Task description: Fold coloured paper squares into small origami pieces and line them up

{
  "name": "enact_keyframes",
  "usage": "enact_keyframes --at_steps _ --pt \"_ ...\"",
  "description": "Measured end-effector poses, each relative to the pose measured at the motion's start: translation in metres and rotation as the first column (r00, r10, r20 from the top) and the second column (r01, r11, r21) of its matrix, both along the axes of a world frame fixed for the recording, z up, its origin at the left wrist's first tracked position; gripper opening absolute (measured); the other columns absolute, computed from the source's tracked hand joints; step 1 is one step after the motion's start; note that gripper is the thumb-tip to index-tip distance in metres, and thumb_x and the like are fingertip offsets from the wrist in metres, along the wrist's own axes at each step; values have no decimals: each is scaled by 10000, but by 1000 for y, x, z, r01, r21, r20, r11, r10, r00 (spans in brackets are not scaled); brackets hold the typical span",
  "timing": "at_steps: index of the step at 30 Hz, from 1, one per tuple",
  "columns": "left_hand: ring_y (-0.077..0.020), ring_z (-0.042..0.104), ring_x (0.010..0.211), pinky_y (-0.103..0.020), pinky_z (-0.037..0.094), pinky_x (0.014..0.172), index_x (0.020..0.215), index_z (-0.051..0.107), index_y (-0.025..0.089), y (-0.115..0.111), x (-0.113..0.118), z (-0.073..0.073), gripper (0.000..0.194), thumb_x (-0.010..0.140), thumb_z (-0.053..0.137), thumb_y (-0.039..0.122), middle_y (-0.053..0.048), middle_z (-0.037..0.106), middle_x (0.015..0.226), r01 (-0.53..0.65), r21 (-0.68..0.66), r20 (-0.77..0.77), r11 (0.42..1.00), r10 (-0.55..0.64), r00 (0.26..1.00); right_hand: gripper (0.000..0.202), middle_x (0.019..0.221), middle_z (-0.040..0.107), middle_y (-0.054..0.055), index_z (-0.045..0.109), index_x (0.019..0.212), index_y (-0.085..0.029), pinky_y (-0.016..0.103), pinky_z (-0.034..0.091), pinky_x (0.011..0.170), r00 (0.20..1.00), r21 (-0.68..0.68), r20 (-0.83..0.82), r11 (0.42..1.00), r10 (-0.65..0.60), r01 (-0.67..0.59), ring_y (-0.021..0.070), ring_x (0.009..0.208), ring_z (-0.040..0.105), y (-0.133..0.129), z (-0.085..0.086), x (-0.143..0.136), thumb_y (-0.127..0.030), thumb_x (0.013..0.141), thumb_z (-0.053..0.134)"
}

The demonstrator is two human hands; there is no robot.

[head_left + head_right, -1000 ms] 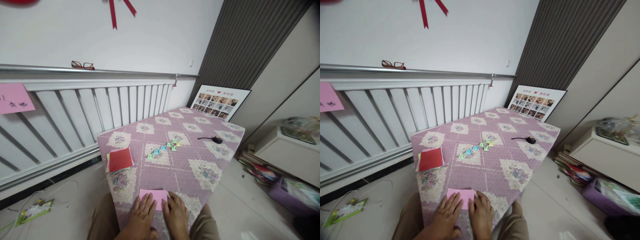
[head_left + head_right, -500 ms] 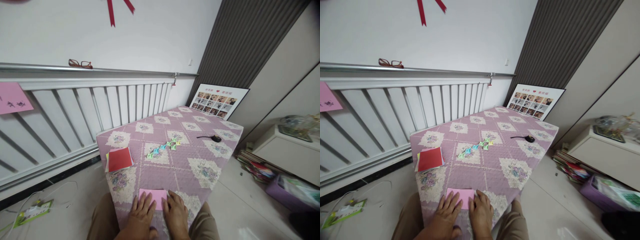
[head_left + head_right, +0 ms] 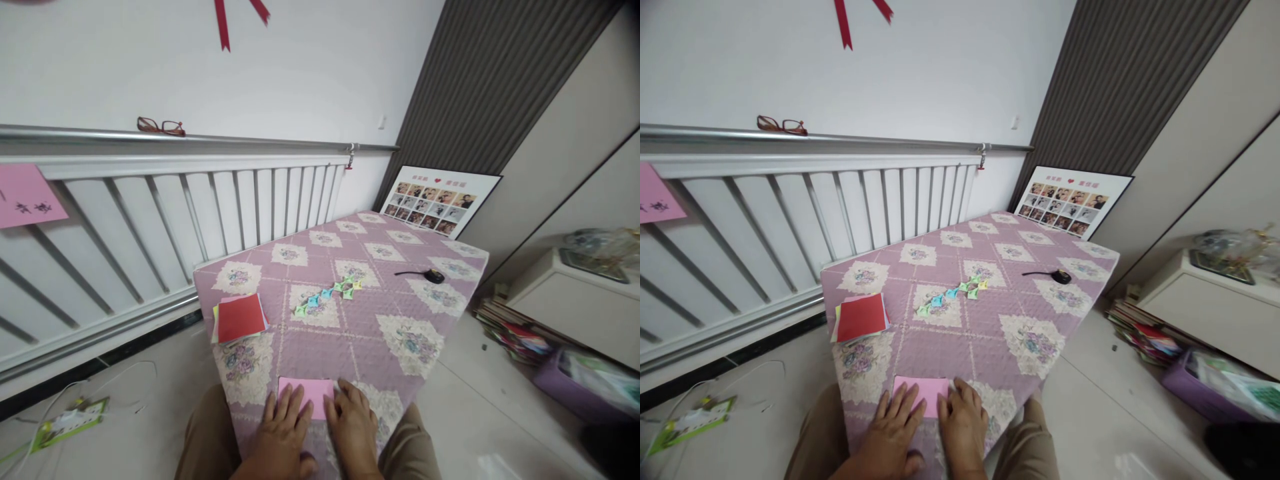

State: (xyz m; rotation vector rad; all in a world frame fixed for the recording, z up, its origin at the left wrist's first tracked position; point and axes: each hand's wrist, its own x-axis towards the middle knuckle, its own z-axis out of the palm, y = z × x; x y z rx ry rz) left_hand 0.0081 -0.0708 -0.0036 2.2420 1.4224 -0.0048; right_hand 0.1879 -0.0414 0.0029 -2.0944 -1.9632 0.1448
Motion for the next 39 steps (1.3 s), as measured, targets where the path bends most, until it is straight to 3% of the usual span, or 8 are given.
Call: enact_keyframes --at_steps 18,32,39 --pt "-325 -15 1411 -584 -5 1100 1465 127 336 -4 -1 -5 825 769 565 405 -31 -29 1549 -38 19 22 999 38 999 301 1244 582 46 696 997 -290 385 381 892 1000 6 -8 1000 -10 10 253 1162 466 -1 0 -1 -392 868 444" --pt "-323 51 1412 -557 36 1119 1469 163 291 -7 -2 -8 786 802 511 518 -43 69 1551 -67 53 22 996 66 998 279 1241 579 48 682 995 -281 377 382 866 1000 24 25 1000 2 -3 253 1152 467 -2 -1 -1 -379 867 454" --pt "-322 35 1413 -579 17 1110 1467 137 325 -8 -4 -10 778 815 519 509 -46 60 1551 -55 64 50 996 51 997 218 1146 613 66 626 858 -227 359 375 833 1000 77 10 997 -5 4 243 1069 514 -2 -3 -1 -393 863 484"
